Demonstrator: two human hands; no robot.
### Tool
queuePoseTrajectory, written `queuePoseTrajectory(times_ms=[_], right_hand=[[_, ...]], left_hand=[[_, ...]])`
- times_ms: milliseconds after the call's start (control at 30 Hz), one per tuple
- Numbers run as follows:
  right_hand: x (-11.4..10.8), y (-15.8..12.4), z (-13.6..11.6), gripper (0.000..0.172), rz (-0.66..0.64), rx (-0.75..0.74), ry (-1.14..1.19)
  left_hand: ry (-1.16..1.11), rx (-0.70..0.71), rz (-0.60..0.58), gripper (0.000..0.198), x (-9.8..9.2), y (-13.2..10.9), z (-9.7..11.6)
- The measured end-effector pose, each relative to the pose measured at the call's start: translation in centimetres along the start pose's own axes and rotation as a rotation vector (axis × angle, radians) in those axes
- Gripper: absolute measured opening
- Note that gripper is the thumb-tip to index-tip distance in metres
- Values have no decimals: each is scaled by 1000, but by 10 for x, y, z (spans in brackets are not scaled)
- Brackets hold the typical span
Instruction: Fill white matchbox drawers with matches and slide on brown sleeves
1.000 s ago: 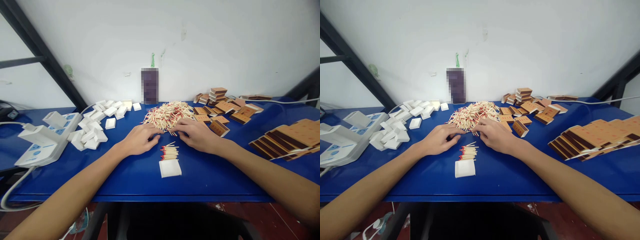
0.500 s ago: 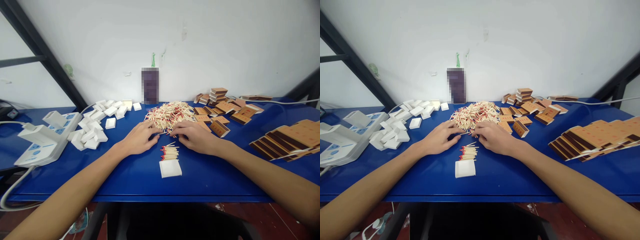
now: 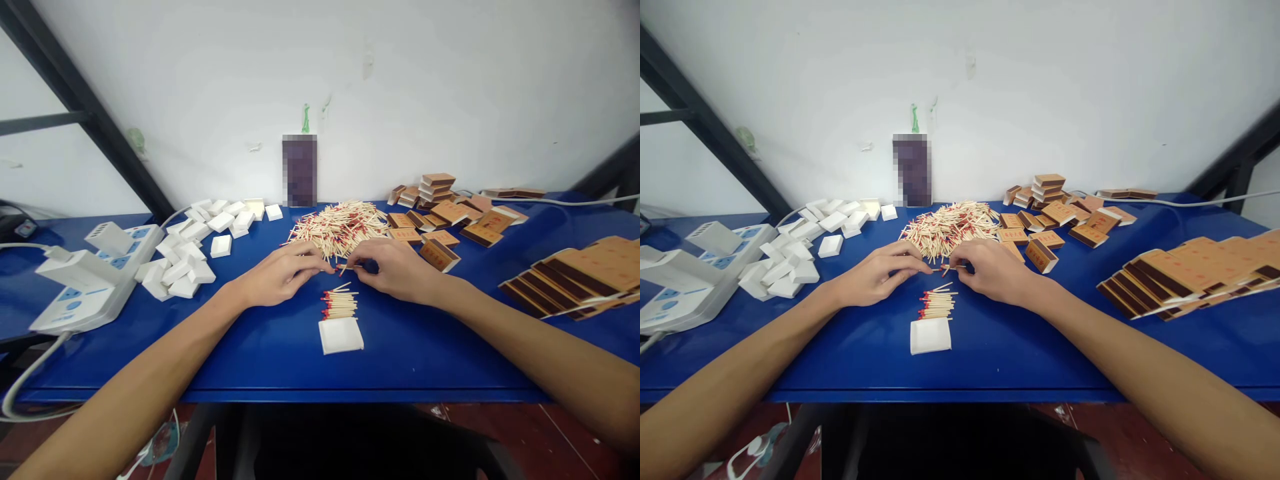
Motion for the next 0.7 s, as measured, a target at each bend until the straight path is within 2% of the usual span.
queuePoseTrajectory(times_ms=[167, 300, 500, 600, 700], right_hand=[[0, 0, -2, 14, 9, -6, 32], [5, 1, -6, 14, 50, -21, 163], [7, 1, -7, 12, 79, 8, 252], [4, 1, -6, 12, 86, 12, 259], [2, 1, -5, 12, 104, 7, 247]], left_hand=[[67, -9, 24, 27, 0, 1, 3], [58, 23, 9, 28, 2, 1, 2], [132, 88, 110, 20, 0, 0, 2], [242, 60, 88, 17, 3, 1, 1], [248, -8, 56, 18, 6, 2, -1]])
Point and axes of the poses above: each hand's wrist, its own y-axis towards the middle knuckle, its own x-axis out of the palm, z = x × y, the point moved 4 cm from there along y, towards the middle knuckle, and after that the axes turned 8 degrees about x, right-handed, at the moved point
